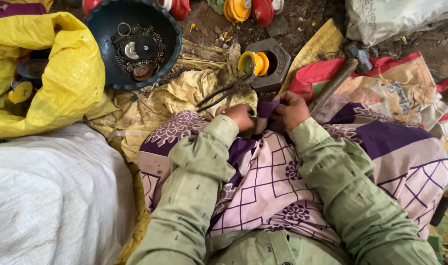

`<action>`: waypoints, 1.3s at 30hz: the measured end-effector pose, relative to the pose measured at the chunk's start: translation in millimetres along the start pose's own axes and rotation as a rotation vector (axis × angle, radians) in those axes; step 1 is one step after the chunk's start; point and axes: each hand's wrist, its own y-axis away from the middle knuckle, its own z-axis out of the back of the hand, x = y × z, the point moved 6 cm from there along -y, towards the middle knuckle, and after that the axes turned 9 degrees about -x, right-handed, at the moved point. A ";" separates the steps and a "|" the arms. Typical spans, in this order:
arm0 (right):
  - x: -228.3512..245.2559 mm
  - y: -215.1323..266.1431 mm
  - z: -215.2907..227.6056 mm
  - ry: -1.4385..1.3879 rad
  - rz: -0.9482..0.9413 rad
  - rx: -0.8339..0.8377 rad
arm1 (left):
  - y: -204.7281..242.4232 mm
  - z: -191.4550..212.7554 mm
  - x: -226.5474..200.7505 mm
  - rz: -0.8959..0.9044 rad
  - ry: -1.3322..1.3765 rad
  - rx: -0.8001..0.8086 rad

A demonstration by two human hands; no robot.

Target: The person sits on the floor and uses a hammer and pliers to assemble small yellow plastic components. They strike the parts into a metal mold, then use pliers to adjust or remove pieces, repeating the process with several units.

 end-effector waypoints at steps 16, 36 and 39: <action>21.6 22.8 -25.9 -0.122 0.001 0.090 | -26.9 -6.0 26.7 0.224 0.908 -0.008; -0.6 2.1 -11.0 0.238 0.218 -0.022 | 3.1 60.5 -4.2 0.106 0.914 -0.182; -2.4 38.0 -56.5 0.773 0.186 0.341 | 10.8 77.8 -3.7 0.107 1.079 -0.237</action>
